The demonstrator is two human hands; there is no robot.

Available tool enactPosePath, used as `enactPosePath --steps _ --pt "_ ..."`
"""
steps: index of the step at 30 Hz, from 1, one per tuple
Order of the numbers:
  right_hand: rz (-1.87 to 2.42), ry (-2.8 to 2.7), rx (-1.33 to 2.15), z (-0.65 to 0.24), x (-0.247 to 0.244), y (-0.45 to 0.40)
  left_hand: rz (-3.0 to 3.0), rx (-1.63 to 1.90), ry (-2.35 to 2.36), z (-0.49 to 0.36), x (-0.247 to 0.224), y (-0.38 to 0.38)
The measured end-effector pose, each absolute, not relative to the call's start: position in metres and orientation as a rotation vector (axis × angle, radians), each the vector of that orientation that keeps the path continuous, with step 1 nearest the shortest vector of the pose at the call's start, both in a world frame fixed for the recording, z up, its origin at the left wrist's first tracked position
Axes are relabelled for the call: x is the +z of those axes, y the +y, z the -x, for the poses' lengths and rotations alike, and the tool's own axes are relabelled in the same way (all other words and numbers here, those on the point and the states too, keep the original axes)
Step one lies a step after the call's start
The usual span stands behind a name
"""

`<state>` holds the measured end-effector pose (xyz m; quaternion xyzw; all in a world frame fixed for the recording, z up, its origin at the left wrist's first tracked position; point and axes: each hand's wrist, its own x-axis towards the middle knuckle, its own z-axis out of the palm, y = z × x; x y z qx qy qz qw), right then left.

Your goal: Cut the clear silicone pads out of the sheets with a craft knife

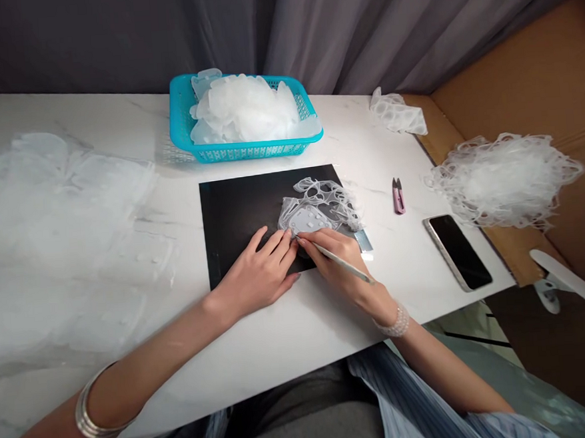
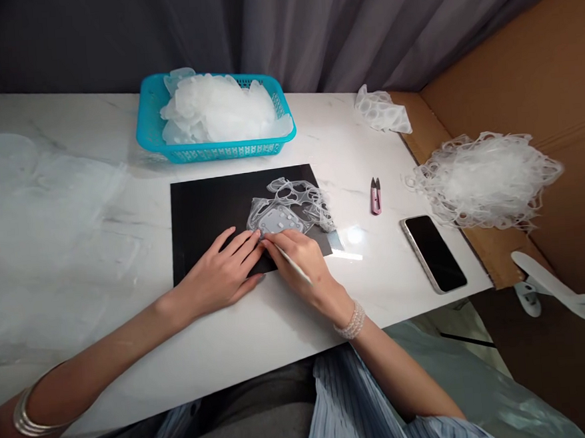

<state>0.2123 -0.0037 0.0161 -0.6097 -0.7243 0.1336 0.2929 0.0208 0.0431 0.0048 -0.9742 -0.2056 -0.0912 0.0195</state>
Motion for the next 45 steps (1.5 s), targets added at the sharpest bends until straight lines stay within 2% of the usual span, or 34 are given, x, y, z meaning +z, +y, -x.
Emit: enactPosePath --steps 11,19,30,33,37,39,42,45 --pt "1.463 -2.071 0.303 -0.215 0.017 -0.017 3.041 -0.293 -0.637 -0.020 0.008 0.044" --pt "1.539 -2.162 0.185 -0.218 0.005 -0.006 3.099 -0.316 -0.482 -0.017 0.003 0.050" --pt "1.536 -2.446 0.185 -0.211 0.021 -0.001 3.151 -0.384 -0.430 -0.013 -0.006 0.057" --pt "1.473 -2.265 0.352 -0.208 0.012 0.001 3.143 -0.391 -0.405 -0.013 -0.007 0.059" --pt "1.516 -1.436 0.600 -0.261 0.010 0.003 3.183 -0.389 -0.404 -0.013 -0.003 0.061" --pt "1.555 -1.088 0.559 -0.320 0.019 -0.002 3.202 -0.366 -0.412 -0.014 -0.001 0.062" --pt "1.554 -0.945 0.440 -0.411 0.038 -0.020 3.218 -0.356 -0.424 -0.013 -0.001 0.063" --pt "1.512 -0.878 0.373 -0.450 0.051 -0.042 3.250 -0.380 -0.425 -0.010 -0.002 0.065"
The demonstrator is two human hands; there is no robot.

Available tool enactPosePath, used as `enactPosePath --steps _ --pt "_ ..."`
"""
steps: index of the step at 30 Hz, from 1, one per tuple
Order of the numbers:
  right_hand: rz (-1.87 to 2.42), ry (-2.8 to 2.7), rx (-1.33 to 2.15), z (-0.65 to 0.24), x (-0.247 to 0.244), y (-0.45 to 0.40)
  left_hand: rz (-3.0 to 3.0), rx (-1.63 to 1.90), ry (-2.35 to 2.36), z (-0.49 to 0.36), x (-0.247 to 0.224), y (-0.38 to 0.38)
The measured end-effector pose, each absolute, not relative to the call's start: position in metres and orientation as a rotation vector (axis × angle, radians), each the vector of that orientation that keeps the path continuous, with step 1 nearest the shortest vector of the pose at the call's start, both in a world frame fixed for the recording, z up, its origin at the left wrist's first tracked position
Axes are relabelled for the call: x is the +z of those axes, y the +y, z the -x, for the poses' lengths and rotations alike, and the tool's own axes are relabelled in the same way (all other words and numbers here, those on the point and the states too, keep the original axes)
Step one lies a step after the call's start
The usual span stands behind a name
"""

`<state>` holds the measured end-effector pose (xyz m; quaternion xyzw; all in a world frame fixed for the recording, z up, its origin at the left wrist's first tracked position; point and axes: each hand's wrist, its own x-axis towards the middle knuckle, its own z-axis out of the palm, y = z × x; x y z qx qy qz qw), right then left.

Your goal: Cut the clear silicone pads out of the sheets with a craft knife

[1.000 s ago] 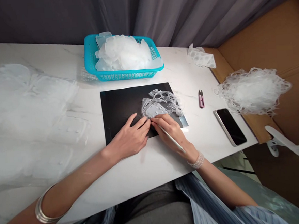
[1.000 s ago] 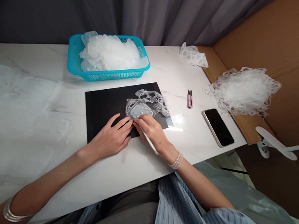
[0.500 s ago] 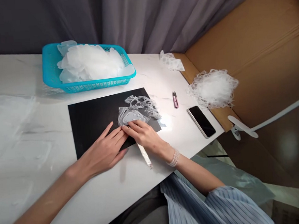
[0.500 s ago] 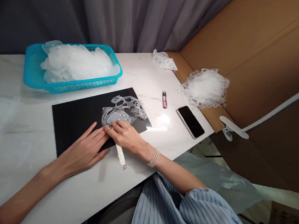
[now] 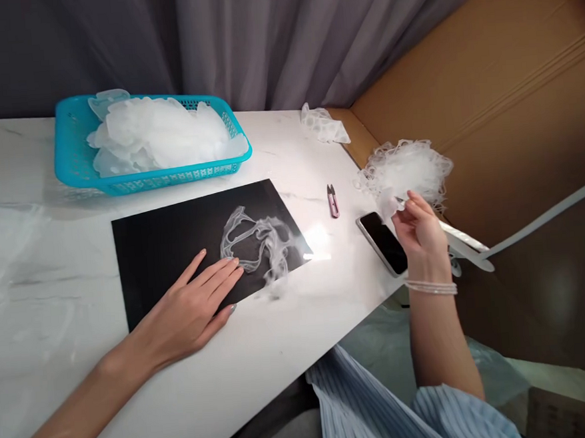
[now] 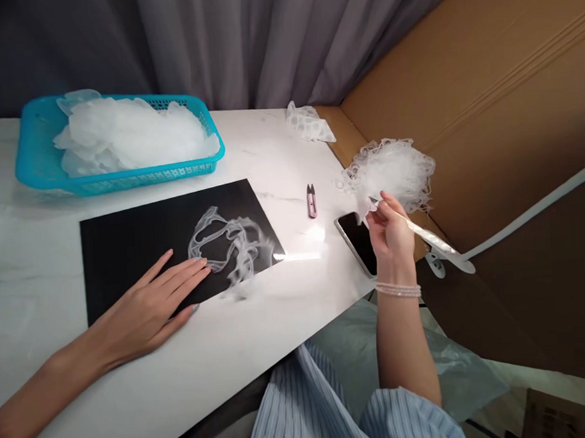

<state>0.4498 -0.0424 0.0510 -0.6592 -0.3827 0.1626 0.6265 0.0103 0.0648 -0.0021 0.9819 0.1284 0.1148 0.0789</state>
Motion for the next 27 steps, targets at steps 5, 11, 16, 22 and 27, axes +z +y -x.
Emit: enactPosePath --steps 5,11,16,22,27 --pt "1.496 -0.906 0.509 -0.387 0.054 -0.054 -2.673 0.647 0.516 -0.023 0.010 0.061" --pt "1.436 -0.941 0.874 -0.301 0.081 -0.051 -1.603 0.616 0.703 -0.067 0.059 0.048" --pt "1.363 -0.811 1.002 -0.278 0.101 -0.056 -0.998 0.373 0.481 -0.074 0.081 0.050" --pt "1.152 -0.583 1.237 -0.267 0.121 -0.063 -0.787 0.366 0.677 -0.060 0.098 0.045" --pt "1.120 -0.536 1.313 -0.268 0.128 -0.068 -0.696 0.358 0.688 -0.058 0.104 0.045"
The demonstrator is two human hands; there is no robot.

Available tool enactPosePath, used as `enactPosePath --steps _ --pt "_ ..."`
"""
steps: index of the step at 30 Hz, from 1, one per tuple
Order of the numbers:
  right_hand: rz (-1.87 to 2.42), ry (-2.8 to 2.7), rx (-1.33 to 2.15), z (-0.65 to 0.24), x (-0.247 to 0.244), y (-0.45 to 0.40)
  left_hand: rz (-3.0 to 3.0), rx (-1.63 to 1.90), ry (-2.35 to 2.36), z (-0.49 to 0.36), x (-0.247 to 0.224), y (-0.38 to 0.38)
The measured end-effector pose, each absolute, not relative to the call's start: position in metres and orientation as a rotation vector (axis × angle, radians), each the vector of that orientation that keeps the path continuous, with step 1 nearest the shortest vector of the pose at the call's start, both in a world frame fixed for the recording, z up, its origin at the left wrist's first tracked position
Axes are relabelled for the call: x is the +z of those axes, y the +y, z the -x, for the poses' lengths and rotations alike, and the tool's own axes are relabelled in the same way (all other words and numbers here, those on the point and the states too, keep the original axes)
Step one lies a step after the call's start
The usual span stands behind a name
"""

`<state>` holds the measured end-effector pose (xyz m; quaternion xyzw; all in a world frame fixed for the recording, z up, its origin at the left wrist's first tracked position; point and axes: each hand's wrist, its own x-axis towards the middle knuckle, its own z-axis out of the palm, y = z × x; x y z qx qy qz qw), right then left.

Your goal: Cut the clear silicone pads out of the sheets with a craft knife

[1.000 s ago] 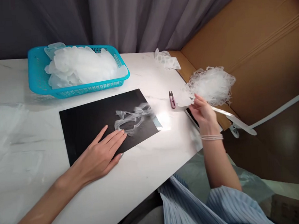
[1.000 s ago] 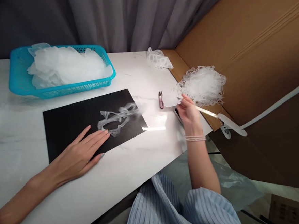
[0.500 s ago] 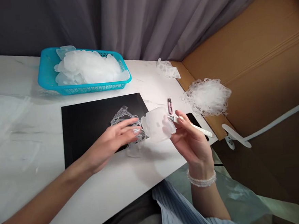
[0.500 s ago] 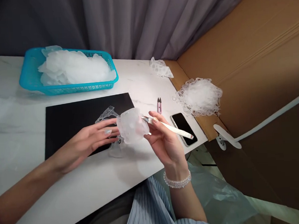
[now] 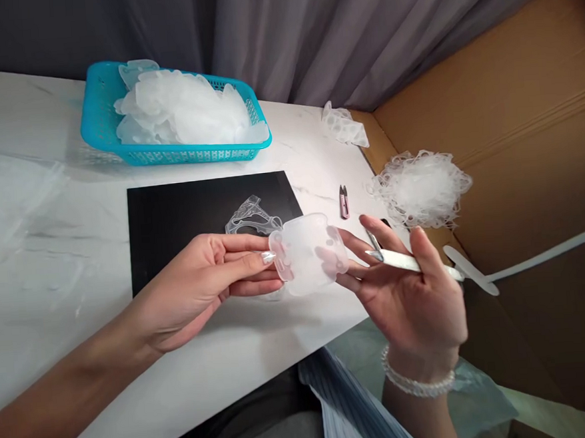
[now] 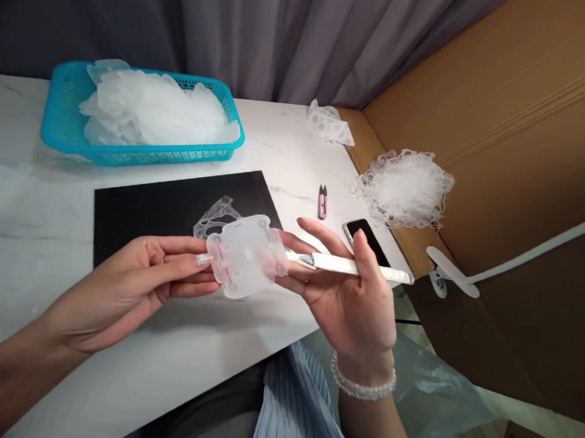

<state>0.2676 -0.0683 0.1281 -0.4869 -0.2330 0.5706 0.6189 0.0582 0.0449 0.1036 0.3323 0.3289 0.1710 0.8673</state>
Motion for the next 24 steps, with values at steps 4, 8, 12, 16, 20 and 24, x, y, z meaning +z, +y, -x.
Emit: enactPosePath --steps 4,8,12,16,20,24 --pt "1.089 -0.488 1.363 -0.2692 0.1298 -0.0696 -0.716 0.358 0.693 -0.0557 0.1048 0.0458" --pt "1.087 -0.488 1.393 -0.2722 0.1330 -0.0723 -0.756 0.354 0.718 -0.0527 0.1052 0.0468" --pt "1.085 -0.490 1.408 -0.2741 0.1357 -0.0744 -0.781 0.342 0.722 -0.0517 0.1058 0.0475" --pt "1.085 -0.486 1.404 -0.2735 0.1355 -0.0747 -0.799 0.340 0.711 -0.0517 0.1058 0.0476" --pt "1.125 -0.485 1.389 -0.2733 0.1351 -0.0759 -0.809 0.348 0.695 -0.0514 0.1080 0.0478" --pt "1.184 -0.468 1.361 -0.2751 0.1360 -0.0761 -0.803 0.343 0.701 -0.0517 0.1108 0.0478"
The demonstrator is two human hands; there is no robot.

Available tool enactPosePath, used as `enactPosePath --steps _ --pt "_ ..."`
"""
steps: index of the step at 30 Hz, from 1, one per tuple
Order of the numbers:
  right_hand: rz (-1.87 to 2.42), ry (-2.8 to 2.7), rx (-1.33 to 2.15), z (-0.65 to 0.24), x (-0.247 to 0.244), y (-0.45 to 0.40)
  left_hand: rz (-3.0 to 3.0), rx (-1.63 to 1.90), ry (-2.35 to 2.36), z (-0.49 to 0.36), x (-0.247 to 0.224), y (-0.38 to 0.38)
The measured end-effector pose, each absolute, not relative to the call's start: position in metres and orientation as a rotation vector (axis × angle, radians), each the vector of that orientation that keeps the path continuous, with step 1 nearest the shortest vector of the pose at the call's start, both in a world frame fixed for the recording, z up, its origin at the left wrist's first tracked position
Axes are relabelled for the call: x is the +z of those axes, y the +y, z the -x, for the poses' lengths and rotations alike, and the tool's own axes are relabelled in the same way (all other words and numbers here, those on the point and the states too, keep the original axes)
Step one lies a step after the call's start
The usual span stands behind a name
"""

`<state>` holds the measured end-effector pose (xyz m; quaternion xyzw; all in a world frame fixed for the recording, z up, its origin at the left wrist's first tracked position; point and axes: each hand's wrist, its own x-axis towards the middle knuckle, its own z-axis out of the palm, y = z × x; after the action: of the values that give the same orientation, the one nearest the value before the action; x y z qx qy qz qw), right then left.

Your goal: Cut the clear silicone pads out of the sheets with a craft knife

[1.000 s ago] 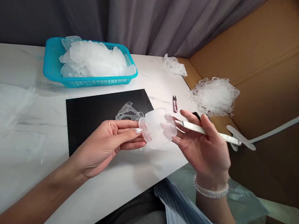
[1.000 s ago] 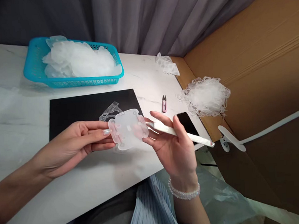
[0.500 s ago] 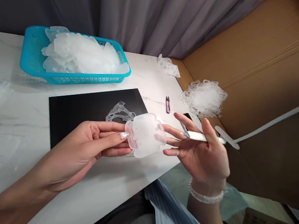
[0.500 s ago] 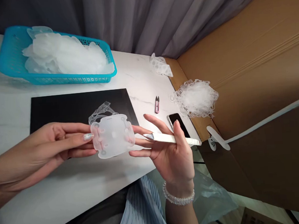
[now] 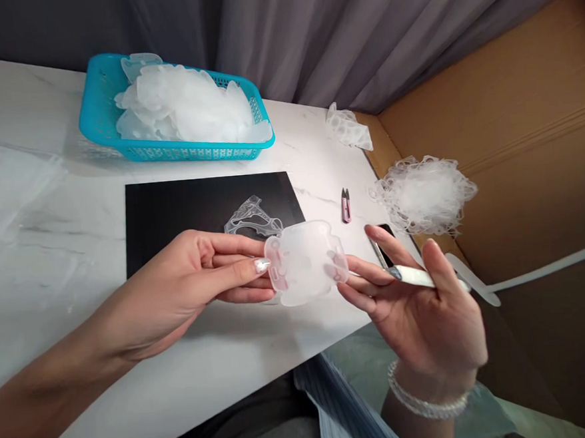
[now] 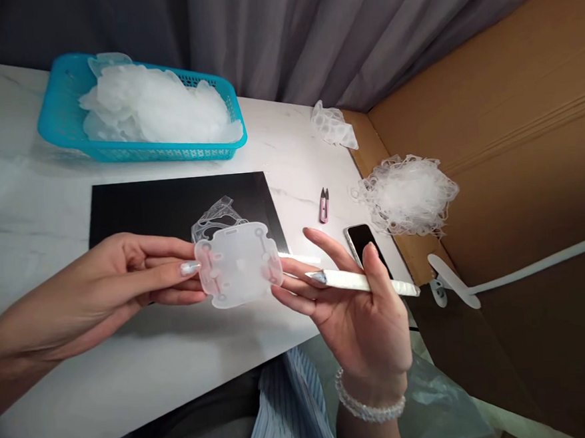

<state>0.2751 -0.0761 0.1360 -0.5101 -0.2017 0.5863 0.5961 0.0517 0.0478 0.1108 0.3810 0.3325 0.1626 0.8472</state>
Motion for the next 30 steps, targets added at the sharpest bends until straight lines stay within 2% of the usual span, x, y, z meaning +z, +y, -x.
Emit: enactPosePath --steps 6,10,13,21,26,30 --pt "1.108 -0.474 1.283 -0.260 0.128 -0.070 -0.572 0.424 0.707 -0.058 0.100 0.050" --pt "1.024 -0.514 1.493 -0.240 0.119 -0.065 -0.425 0.305 0.565 -0.062 0.095 0.050" --pt "0.986 -0.530 1.583 -0.238 0.117 -0.063 -0.471 0.354 0.590 -0.063 0.096 0.049" --pt "1.191 -0.428 1.228 -0.270 0.118 -0.066 -0.456 0.375 0.616 -0.062 0.099 0.051" --pt "1.243 -0.398 1.154 -0.276 0.106 -0.067 -0.481 0.389 0.646 -0.060 0.097 0.055" --pt "1.251 -0.335 1.098 -0.280 0.084 -0.065 -0.760 0.684 0.825 -0.045 0.099 0.078"
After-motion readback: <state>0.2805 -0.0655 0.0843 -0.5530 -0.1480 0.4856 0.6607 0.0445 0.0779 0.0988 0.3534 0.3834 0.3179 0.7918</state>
